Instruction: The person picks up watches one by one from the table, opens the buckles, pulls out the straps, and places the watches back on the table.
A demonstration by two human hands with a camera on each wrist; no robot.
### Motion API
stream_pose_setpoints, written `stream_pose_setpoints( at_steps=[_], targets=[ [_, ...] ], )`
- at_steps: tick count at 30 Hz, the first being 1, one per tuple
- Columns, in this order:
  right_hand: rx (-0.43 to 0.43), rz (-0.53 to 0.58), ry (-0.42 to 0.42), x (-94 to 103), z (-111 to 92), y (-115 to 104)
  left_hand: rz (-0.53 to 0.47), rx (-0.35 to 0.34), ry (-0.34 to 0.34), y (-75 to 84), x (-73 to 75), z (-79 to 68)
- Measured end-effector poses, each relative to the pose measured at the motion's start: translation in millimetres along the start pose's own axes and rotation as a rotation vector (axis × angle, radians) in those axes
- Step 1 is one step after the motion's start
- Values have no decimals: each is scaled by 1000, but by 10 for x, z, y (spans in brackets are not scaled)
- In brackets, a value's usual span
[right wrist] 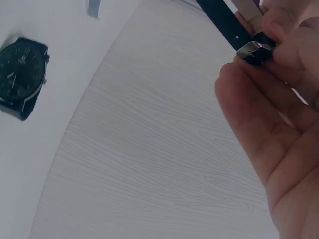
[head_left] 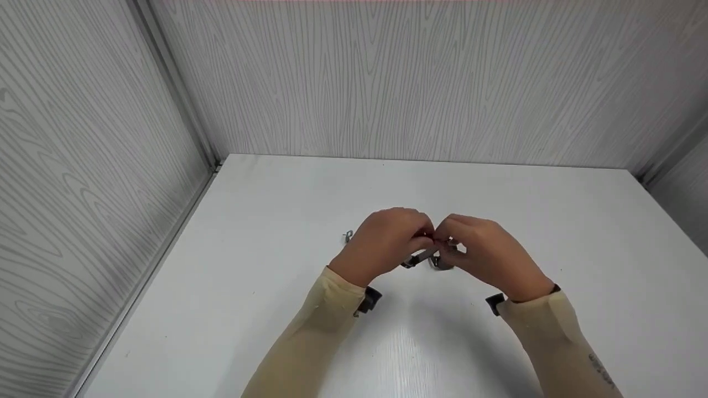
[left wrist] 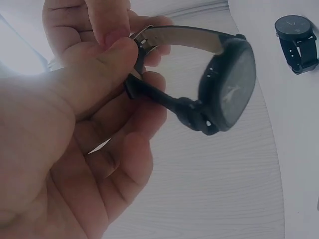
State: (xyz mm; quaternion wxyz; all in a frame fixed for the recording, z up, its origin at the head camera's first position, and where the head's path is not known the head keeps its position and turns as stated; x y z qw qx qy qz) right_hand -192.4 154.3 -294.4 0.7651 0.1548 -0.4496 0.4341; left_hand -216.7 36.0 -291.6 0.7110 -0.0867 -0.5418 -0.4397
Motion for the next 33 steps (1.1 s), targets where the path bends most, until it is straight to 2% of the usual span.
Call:
stream_pose_setpoints(
  at_steps=[5,10,16,21,28,33],
  targets=[
    [66,-87,21,-2,7,-57,-2,22,-27,-10,1,1],
    [100,-104,49,-3,8,-80,11,55,-75,-25,-25,15],
    [136,-102,102,38,11,-105,-139,153,-89,-93,-20,27],
    [169,-102,152,89,11,-124,-209,154,-70,-81,7,30],
    [123,-13,207,92,-3,-56,-245,165,-76,-75,15,21],
    [115,11,265,104,-3,-48,-275,168,-78,-71,33,20]
  ],
)
Point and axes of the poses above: each hand's wrist, its own z-axis towards the middle knuckle, its own x-axis out of the back of the hand, y = z × x, the point moved 8 cm from there along z, towards the middle knuckle, and after that the axes turned 5 degrees about x, right-handed, at the moved point
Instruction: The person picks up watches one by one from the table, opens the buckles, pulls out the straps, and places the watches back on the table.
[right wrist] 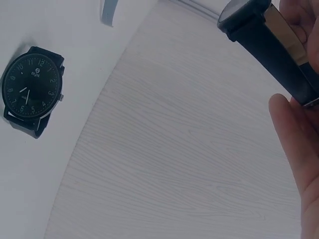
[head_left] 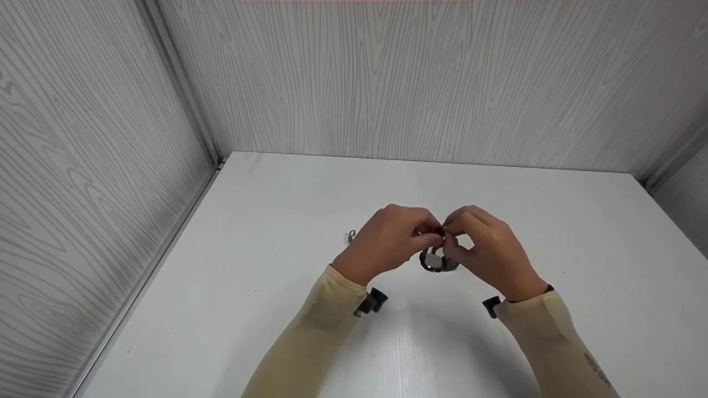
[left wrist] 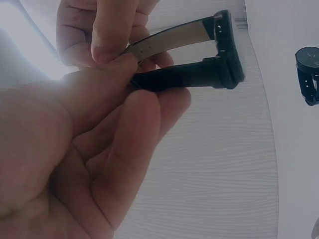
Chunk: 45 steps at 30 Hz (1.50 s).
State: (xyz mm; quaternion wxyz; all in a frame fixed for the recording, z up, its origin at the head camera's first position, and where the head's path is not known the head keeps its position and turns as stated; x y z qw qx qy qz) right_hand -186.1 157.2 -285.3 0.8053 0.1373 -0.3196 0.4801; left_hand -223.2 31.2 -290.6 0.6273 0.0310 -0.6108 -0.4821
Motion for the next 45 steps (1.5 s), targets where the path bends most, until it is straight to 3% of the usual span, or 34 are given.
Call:
stream_pose_setpoints(
  at_steps=[4,9,16,24,30,38,45],
  targets=[
    [-35,35,-8,-17,-5,29,50,-23,16,15,-18,-5],
    [-133,50,-138,-57,-40,118,197,-65,47,27,-57,-2],
    [-159,109,-174,-38,-16,147,198,-75,112,11,30,-20],
    [-145,225,-198,-81,2,138,206,-82,31,-21,-9,-16],
    [-138,207,-266,-101,-39,141,185,-66,-37,-65,-71,-7],
    [-137,257,-270,-112,-40,135,226,-74,-41,-54,-91,-7],
    [-125,226,-290,-133,-71,120,237,-98,-50,-17,-109,-15]
  ],
)
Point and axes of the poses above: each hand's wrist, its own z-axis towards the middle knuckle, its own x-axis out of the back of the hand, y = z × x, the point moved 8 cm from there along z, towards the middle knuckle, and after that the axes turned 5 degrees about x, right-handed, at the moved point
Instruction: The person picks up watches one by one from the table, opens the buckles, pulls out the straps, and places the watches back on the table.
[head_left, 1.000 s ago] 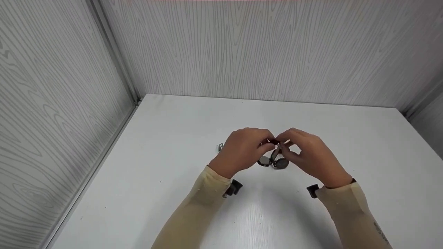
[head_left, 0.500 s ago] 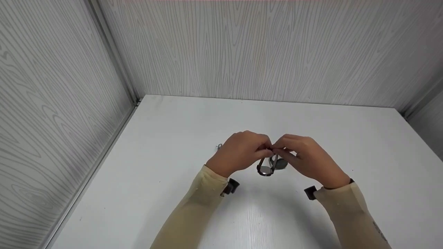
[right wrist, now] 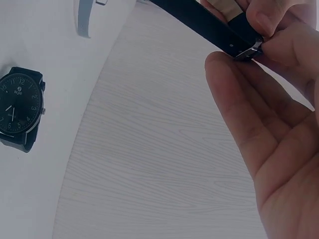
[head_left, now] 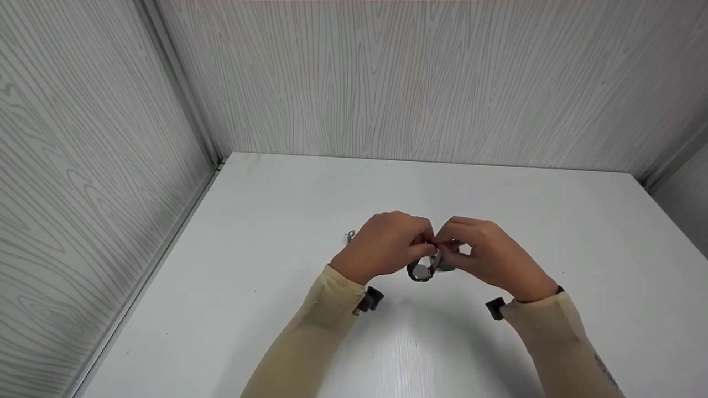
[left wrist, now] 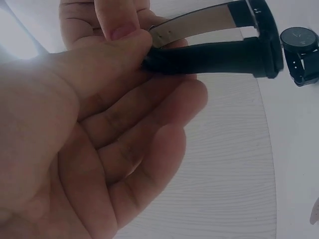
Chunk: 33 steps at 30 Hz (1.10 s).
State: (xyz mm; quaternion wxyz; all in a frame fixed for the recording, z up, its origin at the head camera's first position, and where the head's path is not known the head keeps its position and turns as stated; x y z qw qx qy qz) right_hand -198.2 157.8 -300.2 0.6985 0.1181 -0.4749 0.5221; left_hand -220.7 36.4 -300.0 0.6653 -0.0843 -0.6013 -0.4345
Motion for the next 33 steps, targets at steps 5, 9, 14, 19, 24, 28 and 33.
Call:
stream_pose_setpoints(
  at_steps=[5,9,14,19,24,28,33],
  targets=[
    [-11,25,-16,-26,1,5,-1,7,-22,1,-22,0],
    [-17,-27,-35,-58,13,-1,19,42,-38,-22,-53,5],
    [-23,-77,-5,-40,7,-1,20,64,-45,-20,-65,21],
    [12,-115,39,-15,-5,-24,-7,55,-29,-21,-48,26],
    [77,-136,78,-9,12,-79,-23,35,-11,-36,-18,21],
    [129,-152,113,19,17,-116,-25,20,4,-17,2,19],
    [124,-155,142,26,27,-109,-61,14,28,-20,36,6]
  ],
)
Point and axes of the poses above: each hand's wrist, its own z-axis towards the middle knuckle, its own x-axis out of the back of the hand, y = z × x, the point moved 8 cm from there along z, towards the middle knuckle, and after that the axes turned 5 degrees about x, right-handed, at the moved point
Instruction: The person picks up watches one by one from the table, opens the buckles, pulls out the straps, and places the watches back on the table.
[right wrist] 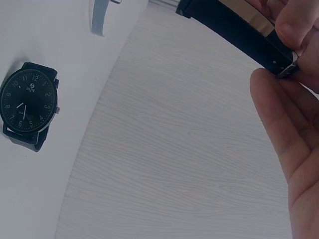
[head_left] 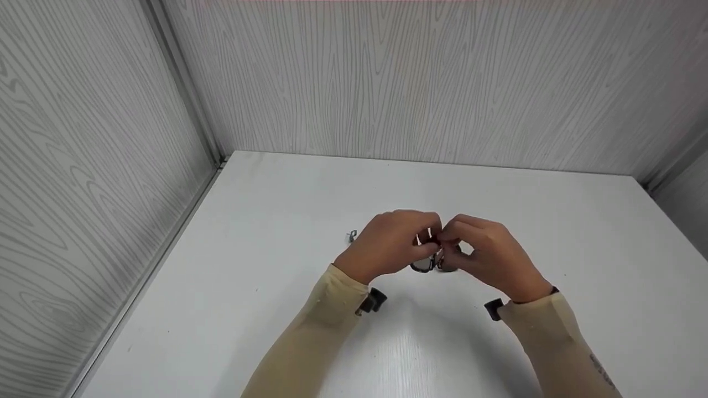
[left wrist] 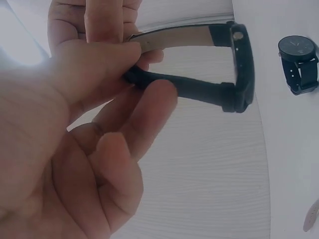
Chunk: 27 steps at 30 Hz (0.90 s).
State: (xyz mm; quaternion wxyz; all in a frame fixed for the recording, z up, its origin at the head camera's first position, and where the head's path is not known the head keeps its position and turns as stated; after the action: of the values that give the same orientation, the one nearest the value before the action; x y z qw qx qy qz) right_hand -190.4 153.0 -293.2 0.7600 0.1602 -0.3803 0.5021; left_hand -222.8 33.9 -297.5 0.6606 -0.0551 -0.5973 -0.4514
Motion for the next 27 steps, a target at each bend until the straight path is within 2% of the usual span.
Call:
stream_pose_setpoints(
  at_steps=[8,13,17,22,27],
  targets=[
    [28,-85,123,38,4,14,-54,31,69,-18,66,-9],
    [46,-72,204,88,-18,24,-114,58,94,-22,68,-10],
    [22,-71,256,140,-32,32,-133,38,126,-12,76,-2],
    [-26,-41,223,132,-39,68,-92,-11,165,16,106,-3],
    [-72,-35,142,98,-28,100,-39,2,182,-22,138,-2]
  ],
)
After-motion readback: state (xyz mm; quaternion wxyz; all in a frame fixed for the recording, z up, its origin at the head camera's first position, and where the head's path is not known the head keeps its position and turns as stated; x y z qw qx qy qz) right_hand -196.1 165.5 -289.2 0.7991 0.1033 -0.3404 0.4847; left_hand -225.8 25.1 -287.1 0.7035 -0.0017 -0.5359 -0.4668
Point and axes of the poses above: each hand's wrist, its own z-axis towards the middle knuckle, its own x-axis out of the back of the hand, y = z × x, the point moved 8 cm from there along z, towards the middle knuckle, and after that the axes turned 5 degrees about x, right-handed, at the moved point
